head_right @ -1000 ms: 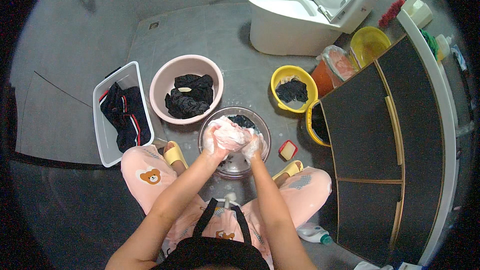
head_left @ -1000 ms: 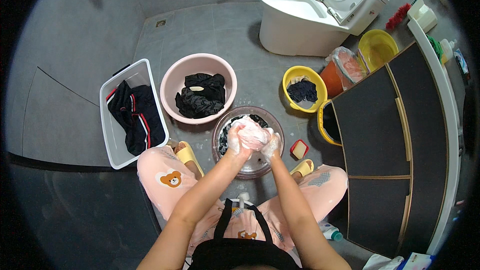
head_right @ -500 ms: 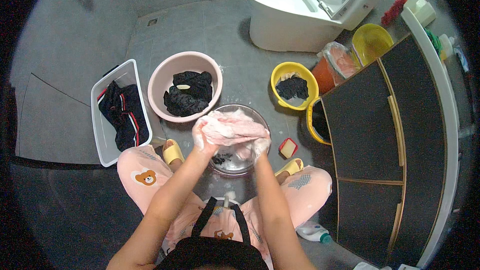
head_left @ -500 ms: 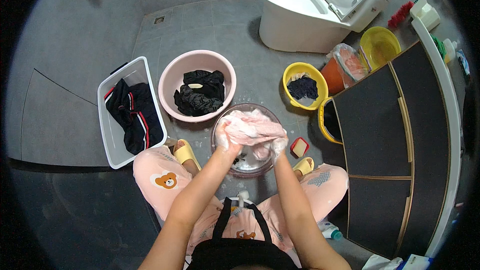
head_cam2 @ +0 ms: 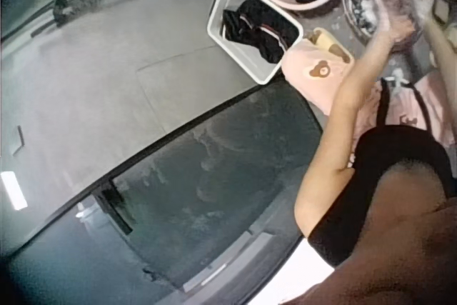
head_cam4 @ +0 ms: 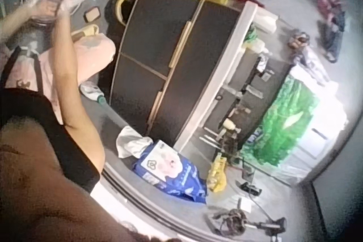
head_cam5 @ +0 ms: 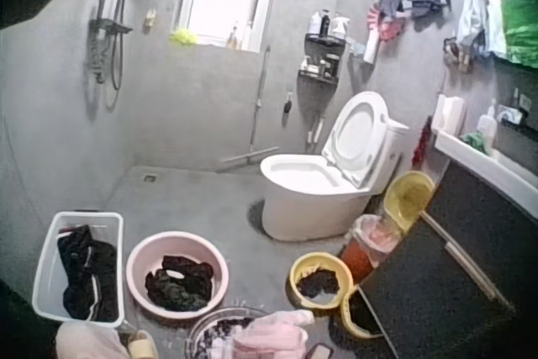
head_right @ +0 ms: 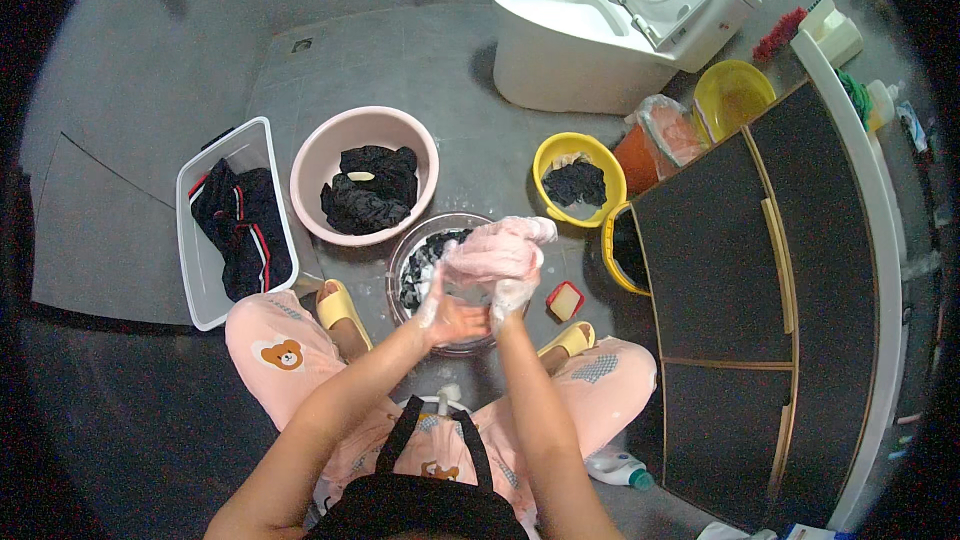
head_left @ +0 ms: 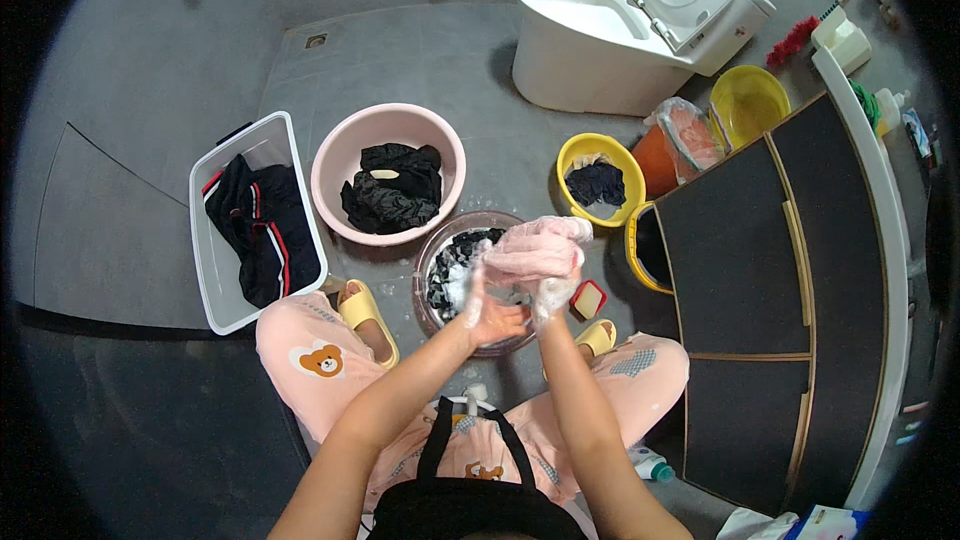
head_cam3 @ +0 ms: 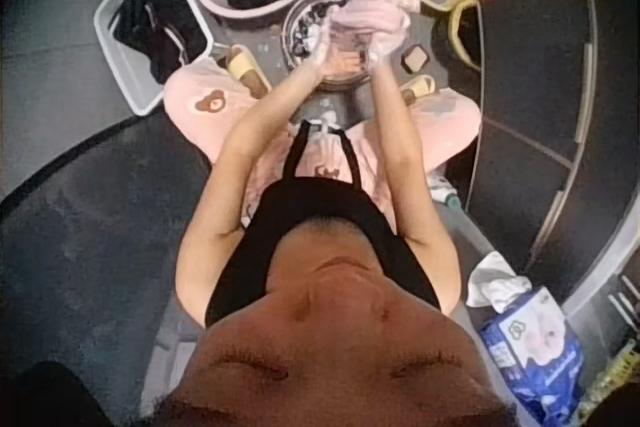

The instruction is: The person sits on the bathroom floor and hand washes clothes in a metal basin. They scrub a white garment and then a dark garment using a bar of soap, rinsing them in the soapy water.

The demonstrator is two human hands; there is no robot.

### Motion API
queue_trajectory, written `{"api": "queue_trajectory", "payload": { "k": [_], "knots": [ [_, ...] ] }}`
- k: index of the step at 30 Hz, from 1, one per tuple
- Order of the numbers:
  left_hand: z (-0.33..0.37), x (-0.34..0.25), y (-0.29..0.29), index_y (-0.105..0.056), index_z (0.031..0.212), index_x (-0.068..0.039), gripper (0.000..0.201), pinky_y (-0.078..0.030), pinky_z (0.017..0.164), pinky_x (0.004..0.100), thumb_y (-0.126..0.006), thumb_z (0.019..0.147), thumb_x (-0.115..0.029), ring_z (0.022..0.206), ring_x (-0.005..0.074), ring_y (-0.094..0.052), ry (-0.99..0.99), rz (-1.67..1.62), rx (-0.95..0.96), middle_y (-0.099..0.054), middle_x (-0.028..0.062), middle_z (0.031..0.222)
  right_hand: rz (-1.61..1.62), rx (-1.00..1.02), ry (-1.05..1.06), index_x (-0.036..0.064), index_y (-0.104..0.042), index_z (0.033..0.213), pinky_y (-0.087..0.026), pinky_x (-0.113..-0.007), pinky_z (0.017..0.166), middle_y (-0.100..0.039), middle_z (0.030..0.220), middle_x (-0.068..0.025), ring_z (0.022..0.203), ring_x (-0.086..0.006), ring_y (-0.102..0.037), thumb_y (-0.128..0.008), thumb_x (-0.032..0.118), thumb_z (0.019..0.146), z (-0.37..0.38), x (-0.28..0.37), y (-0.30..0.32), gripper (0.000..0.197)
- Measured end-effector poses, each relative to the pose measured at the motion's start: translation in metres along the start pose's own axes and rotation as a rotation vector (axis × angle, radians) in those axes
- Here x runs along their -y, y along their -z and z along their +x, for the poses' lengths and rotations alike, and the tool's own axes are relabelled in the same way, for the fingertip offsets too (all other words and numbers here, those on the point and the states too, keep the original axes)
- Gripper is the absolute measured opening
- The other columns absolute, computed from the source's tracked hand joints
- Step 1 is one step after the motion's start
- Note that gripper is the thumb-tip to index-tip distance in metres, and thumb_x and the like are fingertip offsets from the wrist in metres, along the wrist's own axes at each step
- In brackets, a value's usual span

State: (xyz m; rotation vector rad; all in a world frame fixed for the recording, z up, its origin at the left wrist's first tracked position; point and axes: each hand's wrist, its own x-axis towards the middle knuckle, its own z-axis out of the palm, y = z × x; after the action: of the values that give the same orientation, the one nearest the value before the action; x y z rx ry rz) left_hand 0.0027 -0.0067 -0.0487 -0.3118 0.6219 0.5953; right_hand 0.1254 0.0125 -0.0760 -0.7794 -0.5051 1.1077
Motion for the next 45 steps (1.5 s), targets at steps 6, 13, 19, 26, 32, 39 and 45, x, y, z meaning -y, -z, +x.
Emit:
{"api": "queue_trajectory", "payload": {
  "k": [6,13,19,26,32,39,45],
  "knots": [
    [0.017,-0.009,0.01,-0.046,0.117,-0.013,0.066,-0.028,0.098,0.0446,-0.043,0.074,-0.062,0.111,0.0258,-0.043,-0.255,-0.016,0.248,-0.047,0.0092,0.12,-0.535,0.068,0.132,0.0044,-0.044,0.113,-0.046,-0.027,0.078,-0.055,0.101,-0.009,0.089,-0.0154,-0.055,-0.046,0.01,0.083,-0.052,-0.022,-0.026,0.03],
    [0.035,-0.031,0.037,-0.036,0.118,0.003,0.052,-0.036,0.092,0.0458,-0.043,0.075,-0.024,0.104,0.0333,-0.048,-0.404,-0.146,0.181,-0.049,0.0198,0.112,-0.934,0.394,0.032,-0.0004,-0.029,0.123,-0.039,-0.03,0.087,-0.045,0.115,-0.0136,0.102,-0.0219,-0.048,-0.063,0.009,0.068,-0.065,0.004,-0.03,0.065],
    [0.026,-0.016,0.011,-0.041,0.113,0.005,0.047,-0.042,0.086,0.0406,-0.047,0.072,-0.018,0.094,0.0309,-0.054,-0.58,0.038,-0.025,-0.051,0.0185,0.106,-1.408,0.396,0.02,-0.0039,-0.012,0.127,-0.032,-0.032,0.093,-0.033,0.124,-0.0213,0.111,-0.0297,-0.041,-0.072,0.018,0.057,-0.066,0.023,-0.035,0.095],
    [0.04,-0.02,0.023,-0.039,0.118,0.002,0.049,-0.038,0.09,0.0348,-0.048,0.076,-0.024,0.101,0.0242,-0.05,-0.674,0.362,0.13,-0.05,0.0131,0.111,-1.349,0.373,0.135,-0.0017,-0.04,0.112,-0.045,-0.035,0.071,-0.057,0.092,-0.0175,0.082,-0.0297,-0.058,-0.07,0.026,0.057,-0.037,0.018,-0.011,0.068],
    [0.017,-0.016,-0.009,-0.043,0.119,-0.005,0.056,-0.035,0.094,0.0359,-0.044,0.081,-0.046,0.107,0.0234,-0.048,-0.438,0.197,0.365,-0.047,0.0095,0.119,-0.751,0.358,-0.203,-0.0037,-0.05,0.106,-0.045,-0.03,0.076,-0.059,0.096,-0.0106,0.087,-0.0198,-0.057,-0.057,0.009,0.067,-0.03,0.04,-0.012,0.043],
    [0.016,-0.034,-0.003,-0.046,0.112,0.003,0.051,-0.042,0.088,0.0394,-0.042,0.076,-0.032,0.097,0.0281,-0.054,-0.288,0.235,0.336,-0.055,0.017,0.105,-0.093,0.206,-0.608,-0.0053,-0.035,0.121,-0.044,-0.032,0.083,-0.05,0.113,-0.014,0.098,-0.0235,-0.054,-0.049,0.011,0.069,-0.052,0.04,-0.016,0.056],
    [0.043,-0.046,0.025,-0.047,0.111,0.001,0.042,-0.043,0.082,0.0344,-0.047,0.075,-0.022,0.09,0.0232,-0.054,-0.533,0.306,0.168,-0.055,0.0125,0.1,0.024,0.237,-0.843,-0.0031,-0.036,0.121,-0.043,-0.034,0.084,-0.05,0.113,-0.0148,0.097,-0.024,-0.053,-0.052,0.017,0.07,-0.046,0.047,-0.016,0.057]
  ]
}}
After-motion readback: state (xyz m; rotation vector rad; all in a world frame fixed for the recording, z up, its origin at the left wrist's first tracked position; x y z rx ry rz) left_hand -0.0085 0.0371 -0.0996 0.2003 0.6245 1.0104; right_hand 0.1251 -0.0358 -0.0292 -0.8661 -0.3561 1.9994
